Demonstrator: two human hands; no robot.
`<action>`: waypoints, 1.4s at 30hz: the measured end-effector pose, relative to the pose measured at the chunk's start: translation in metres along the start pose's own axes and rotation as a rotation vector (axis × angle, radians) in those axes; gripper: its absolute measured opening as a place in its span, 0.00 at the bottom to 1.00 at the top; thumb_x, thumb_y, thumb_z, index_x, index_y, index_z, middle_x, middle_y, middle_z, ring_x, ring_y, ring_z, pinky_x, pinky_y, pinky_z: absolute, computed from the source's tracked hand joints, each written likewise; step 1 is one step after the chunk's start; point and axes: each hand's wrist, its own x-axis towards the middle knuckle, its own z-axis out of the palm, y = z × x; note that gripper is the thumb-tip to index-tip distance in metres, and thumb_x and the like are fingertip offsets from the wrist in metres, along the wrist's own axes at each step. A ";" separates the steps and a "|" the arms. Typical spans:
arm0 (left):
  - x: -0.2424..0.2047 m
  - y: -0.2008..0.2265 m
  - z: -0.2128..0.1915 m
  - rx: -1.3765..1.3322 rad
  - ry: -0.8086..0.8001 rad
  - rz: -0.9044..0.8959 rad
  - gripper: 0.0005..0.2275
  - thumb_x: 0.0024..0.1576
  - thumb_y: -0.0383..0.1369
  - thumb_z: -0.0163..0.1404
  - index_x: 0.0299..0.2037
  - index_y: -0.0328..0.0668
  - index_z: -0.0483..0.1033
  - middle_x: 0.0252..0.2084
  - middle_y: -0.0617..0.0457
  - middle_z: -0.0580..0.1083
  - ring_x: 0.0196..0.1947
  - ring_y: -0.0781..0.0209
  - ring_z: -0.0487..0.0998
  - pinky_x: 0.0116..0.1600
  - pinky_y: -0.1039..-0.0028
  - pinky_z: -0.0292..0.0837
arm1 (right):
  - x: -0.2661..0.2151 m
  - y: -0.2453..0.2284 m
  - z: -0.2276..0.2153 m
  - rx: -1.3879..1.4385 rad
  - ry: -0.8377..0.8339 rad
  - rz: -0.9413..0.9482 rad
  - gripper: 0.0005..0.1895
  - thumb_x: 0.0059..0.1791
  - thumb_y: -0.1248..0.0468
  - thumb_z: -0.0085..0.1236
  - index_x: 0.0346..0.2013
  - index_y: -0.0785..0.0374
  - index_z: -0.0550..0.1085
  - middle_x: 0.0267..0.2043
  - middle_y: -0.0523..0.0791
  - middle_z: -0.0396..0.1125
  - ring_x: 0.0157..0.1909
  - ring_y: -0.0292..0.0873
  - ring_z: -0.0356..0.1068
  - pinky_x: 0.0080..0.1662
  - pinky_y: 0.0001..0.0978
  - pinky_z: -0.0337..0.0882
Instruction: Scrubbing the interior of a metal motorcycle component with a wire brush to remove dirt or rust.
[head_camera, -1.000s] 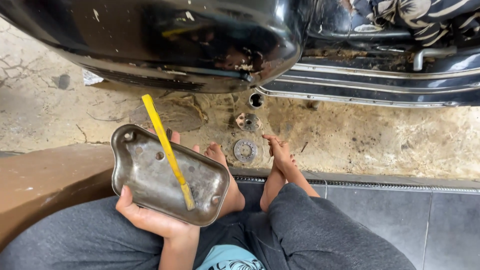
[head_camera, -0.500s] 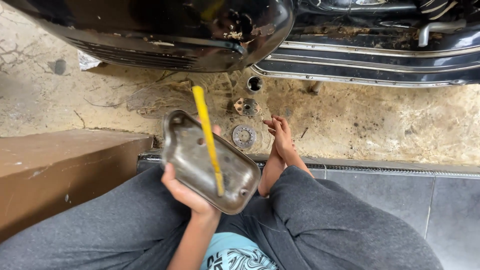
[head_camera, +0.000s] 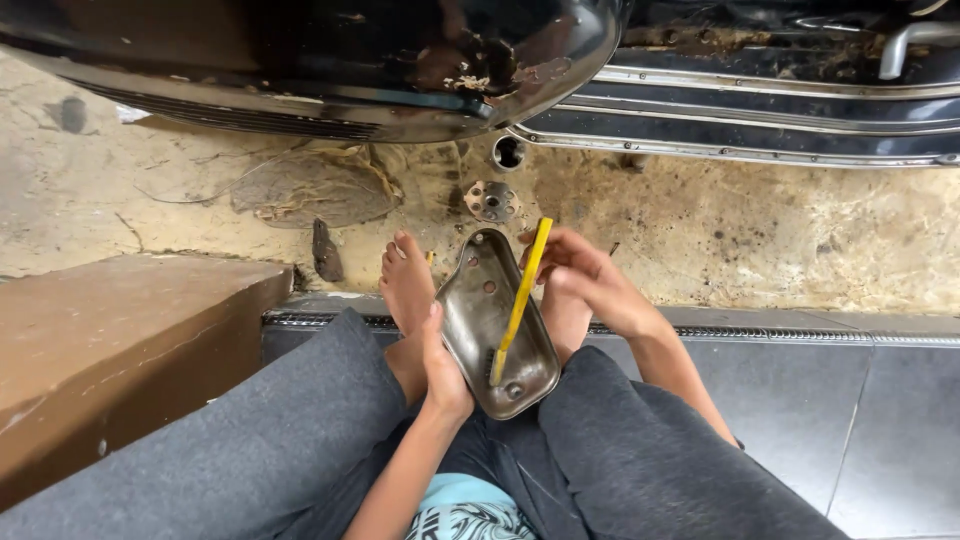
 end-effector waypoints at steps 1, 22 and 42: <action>0.001 0.003 -0.002 0.000 0.003 -0.002 0.27 0.58 0.53 0.46 0.61 0.45 0.74 0.61 0.48 0.75 0.58 0.56 0.75 0.66 0.66 0.68 | 0.000 0.000 0.002 0.001 0.000 0.003 0.37 0.50 0.46 0.54 0.63 0.73 0.64 0.51 0.56 0.68 0.51 0.49 0.68 0.54 0.42 0.69; -0.009 0.074 0.085 0.355 -0.952 -0.138 0.25 0.61 0.37 0.42 0.71 0.51 0.59 0.73 0.45 0.60 0.70 0.44 0.61 0.71 0.49 0.55 | -0.002 -0.079 -0.024 -0.018 0.568 -0.311 0.21 0.54 0.72 0.54 0.60 0.63 0.61 0.40 0.44 0.66 0.40 0.34 0.69 0.39 0.20 0.73; 0.071 0.007 0.120 0.497 -0.451 -0.419 0.26 0.53 0.54 0.43 0.49 0.39 0.71 0.64 0.31 0.65 0.54 0.40 0.63 0.54 0.52 0.59 | -0.039 -0.025 -0.080 -0.149 0.866 -0.417 0.18 0.55 0.71 0.50 0.55 0.63 0.54 0.39 0.55 0.67 0.39 0.41 0.69 0.46 0.27 0.72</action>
